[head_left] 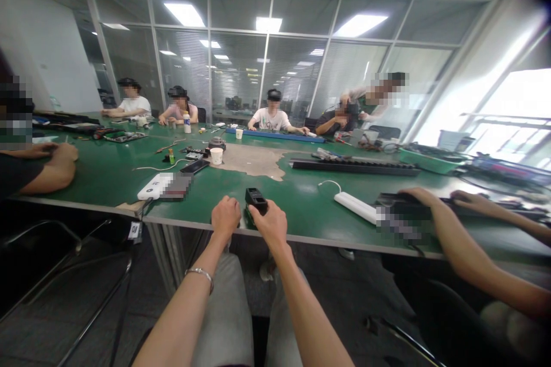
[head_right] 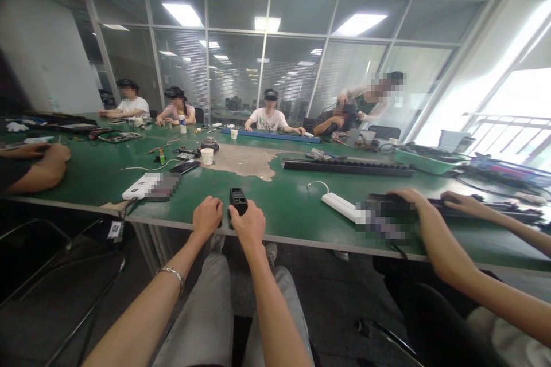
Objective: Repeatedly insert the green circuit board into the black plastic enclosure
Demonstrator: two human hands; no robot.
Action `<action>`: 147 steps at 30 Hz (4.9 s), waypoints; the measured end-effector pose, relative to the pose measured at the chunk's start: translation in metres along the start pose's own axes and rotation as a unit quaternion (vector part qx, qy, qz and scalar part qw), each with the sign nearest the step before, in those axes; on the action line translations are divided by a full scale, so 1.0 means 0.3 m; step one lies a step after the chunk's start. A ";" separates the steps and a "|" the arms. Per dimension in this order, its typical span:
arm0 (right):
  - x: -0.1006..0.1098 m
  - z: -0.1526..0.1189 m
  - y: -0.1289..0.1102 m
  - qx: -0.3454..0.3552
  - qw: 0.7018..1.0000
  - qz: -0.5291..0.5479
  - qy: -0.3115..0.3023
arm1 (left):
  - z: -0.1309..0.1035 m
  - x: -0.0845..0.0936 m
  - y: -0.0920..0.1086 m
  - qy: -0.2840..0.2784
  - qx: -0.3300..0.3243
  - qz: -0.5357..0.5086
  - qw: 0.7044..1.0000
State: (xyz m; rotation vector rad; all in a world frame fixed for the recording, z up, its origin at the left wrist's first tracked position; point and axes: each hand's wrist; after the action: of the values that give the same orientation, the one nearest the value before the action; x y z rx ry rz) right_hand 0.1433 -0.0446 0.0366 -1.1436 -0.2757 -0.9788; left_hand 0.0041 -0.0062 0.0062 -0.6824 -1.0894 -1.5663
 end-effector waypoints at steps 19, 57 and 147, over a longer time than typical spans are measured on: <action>-0.038 -0.078 0.077 0.021 0.999 -0.027 -0.003 | -0.001 0.003 -0.004 0.001 -0.011 0.003 1.000; 0.070 0.024 0.051 -0.011 0.992 0.026 0.119 | -0.007 0.018 0.008 0.000 -0.002 0.007 1.000; -0.036 -0.085 0.003 -0.010 0.996 -0.089 0.030 | 0.000 0.004 0.010 0.005 -0.012 0.016 1.000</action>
State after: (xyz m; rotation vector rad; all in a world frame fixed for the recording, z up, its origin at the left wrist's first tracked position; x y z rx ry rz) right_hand 0.1307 -0.0610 0.0180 -1.1200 -0.3229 -1.1729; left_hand 0.0066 -0.0069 0.0080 -0.7054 -1.0490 -1.5554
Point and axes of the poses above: each hand's wrist, its own z-axis towards the middle knuckle, its own x-axis out of the back of the hand, y = z × x, and after that the axes turned 1 degree about y, right-handed
